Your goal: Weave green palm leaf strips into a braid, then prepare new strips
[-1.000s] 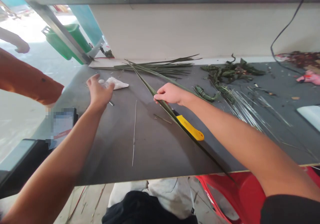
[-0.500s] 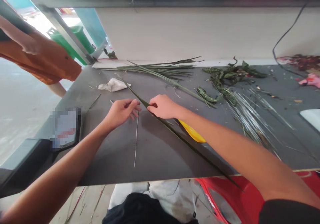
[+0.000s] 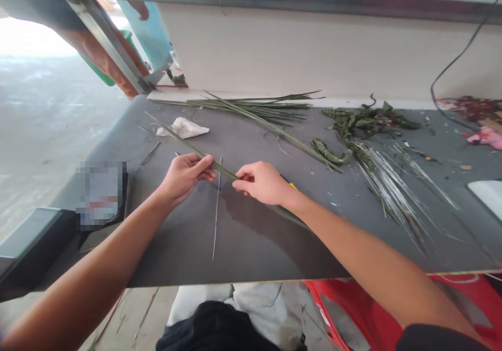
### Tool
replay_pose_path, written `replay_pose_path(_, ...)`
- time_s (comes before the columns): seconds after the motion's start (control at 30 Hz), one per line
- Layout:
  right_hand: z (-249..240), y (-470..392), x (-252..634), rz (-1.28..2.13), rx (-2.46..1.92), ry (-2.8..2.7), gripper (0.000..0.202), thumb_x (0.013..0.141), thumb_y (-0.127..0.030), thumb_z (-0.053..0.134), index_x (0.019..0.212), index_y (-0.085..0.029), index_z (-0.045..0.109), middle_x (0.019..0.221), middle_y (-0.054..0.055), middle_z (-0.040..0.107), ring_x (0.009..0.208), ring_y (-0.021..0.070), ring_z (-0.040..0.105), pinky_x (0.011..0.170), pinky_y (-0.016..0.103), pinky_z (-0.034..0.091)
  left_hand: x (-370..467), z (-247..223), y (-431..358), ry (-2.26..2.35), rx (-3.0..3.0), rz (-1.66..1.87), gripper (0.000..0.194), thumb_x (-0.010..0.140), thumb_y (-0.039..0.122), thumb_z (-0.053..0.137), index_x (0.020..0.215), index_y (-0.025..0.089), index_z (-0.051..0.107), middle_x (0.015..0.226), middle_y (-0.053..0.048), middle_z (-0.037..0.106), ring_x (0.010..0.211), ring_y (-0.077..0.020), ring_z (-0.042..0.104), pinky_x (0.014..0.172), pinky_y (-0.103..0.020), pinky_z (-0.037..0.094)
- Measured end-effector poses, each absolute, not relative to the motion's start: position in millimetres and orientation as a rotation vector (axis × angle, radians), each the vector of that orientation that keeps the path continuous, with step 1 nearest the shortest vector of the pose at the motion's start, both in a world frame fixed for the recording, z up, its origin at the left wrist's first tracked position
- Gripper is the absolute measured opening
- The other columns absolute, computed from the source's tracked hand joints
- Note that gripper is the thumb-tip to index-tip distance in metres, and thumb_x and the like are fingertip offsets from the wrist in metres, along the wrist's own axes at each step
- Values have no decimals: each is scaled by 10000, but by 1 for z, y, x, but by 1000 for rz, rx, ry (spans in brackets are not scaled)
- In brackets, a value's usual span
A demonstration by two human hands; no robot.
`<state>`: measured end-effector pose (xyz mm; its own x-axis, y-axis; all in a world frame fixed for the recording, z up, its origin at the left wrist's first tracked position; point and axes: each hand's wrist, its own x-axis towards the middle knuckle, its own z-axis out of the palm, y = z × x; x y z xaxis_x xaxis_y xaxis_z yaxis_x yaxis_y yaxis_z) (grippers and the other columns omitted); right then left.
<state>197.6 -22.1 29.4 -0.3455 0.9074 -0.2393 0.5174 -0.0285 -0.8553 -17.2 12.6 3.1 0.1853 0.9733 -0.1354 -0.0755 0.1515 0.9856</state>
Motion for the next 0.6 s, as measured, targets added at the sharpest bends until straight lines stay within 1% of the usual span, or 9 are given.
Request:
replay_pose_path(0.03,28,-23,200,1401,-1484,-1788,96,878,-245,668,868,-155,701,763,38,727,633,124,632,616,246,497,-17,2,13,1077,1124,1031,468,698,496,866,807,86,668,607,-54,706,544,-135,677,540,-223,567)
replay_pose_path(0.13,24,-25,202,1527,-1447,-1641,162,913,-256,631,817,-146,701,788,50,721,613,107,619,575,229,523,-17,0,12,1080,1120,1067,460,724,510,844,772,102,637,577,-42,687,521,-130,665,518,-218,558)
replay_pose_path(0.27,25,-28,197,1507,-1457,-1619,211,941,-239,584,780,-149,685,724,29,689,556,95,613,522,210,526,-16,0,9,1035,1125,1043,464,721,514,846,815,109,641,606,-28,687,546,-139,678,522,-229,568)
replay_pose_path(0.37,25,-30,192,1505,-1451,-1638,231,948,-242,571,758,-156,671,698,19,681,532,91,611,501,203,519,-14,0,5,943,1197,911,459,707,484,865,874,104,671,636,-28,701,564,-144,684,537,-237,578)
replay_pose_path(0.47,23,-30,190,1490,-1430,-1662,258,953,-259,561,738,-158,661,699,22,685,534,89,612,510,202,522,-13,1,3,905,1259,823,423,734,475,848,823,94,689,626,-44,706,546,-129,666,541,-224,568)
replay_pose_path(0.53,22,-30,193,1490,-1402,-1673,194,940,-253,574,809,-158,680,748,28,705,562,92,626,537,208,540,-13,1,4,946,1242,867,423,735,481,844,786,90,690,610,-46,699,532,-120,654,533,-217,560)
replay_pose_path(0.6,21,-32,199,1465,-1402,-1676,106,905,-228,616,935,-165,695,814,31,728,595,100,645,568,220,560,-14,1,6,1004,1187,949,441,704,488,862,768,88,688,605,-41,691,523,-118,647,513,-215,552)
